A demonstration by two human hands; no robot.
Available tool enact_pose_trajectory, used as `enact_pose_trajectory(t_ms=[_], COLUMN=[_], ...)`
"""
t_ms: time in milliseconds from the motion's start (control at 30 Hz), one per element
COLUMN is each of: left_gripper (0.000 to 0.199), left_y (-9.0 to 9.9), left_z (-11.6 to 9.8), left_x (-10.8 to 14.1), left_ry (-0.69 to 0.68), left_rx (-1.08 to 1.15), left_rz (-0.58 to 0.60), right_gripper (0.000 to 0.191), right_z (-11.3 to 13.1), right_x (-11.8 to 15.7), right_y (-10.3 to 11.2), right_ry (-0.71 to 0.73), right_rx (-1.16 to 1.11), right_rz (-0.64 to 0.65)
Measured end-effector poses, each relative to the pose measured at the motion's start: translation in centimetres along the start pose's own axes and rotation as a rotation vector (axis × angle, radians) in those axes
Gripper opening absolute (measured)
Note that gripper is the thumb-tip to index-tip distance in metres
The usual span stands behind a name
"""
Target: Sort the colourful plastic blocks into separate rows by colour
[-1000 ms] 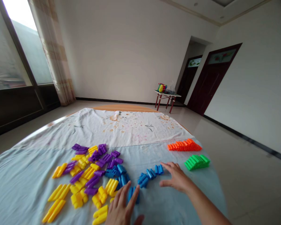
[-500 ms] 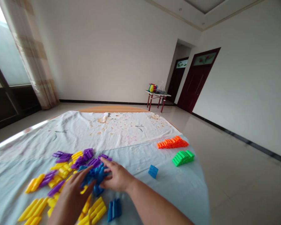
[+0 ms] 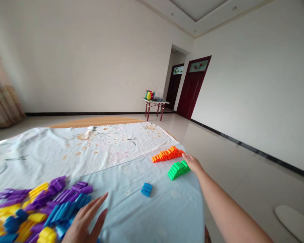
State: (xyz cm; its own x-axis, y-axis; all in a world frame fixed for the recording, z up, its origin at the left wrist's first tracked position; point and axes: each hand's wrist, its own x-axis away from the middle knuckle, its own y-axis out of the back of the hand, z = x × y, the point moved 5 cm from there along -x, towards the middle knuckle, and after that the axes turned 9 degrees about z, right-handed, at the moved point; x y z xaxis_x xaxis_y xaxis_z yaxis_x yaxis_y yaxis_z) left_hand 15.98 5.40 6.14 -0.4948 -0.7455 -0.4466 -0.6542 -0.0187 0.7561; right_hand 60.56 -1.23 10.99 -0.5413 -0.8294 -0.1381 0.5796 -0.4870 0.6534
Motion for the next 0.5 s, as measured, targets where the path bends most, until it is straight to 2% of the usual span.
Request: enact_pose_trajectory(t_ms=[100, 167, 233, 367, 433, 500], left_gripper=[0.039, 0.043, 0.049, 0.073, 0.086, 0.093], left_y=[-2.7, -4.2, -5.5, -7.6, -8.2, -7.9], left_z=[-2.1, -3.1, -3.9, -4.4, -3.6, -2.0], left_x=[-1.5, -2.1, -2.4, -2.4, -1.9, -1.3], left_ry=[0.068, 0.117, 0.140, 0.163, 0.186, 0.223], left_rx=[0.124, 0.180, 0.221, 0.298, 0.343, 0.391], left_rz=[0.134, 0.222, 0.285, 0.313, 0.258, 0.182], right_gripper=[0.044, 0.045, 0.047, 0.059, 0.063, 0.059], right_z=[-1.8, -1.6, -0.4, 4.8, 8.3, 11.8], right_x=[0.1, 0.6, 1.5, 5.0, 7.1, 9.0], right_y=[-1.6, -4.2, -7.5, -14.4, -17.8, -20.5], right_ry=[-0.047, -0.043, -0.015, 0.073, 0.131, 0.167], right_rx=[-0.012, -0.034, -0.062, -0.106, -0.162, -0.166], right_rz=[0.111, 0.188, 0.257, 0.331, 0.389, 0.400])
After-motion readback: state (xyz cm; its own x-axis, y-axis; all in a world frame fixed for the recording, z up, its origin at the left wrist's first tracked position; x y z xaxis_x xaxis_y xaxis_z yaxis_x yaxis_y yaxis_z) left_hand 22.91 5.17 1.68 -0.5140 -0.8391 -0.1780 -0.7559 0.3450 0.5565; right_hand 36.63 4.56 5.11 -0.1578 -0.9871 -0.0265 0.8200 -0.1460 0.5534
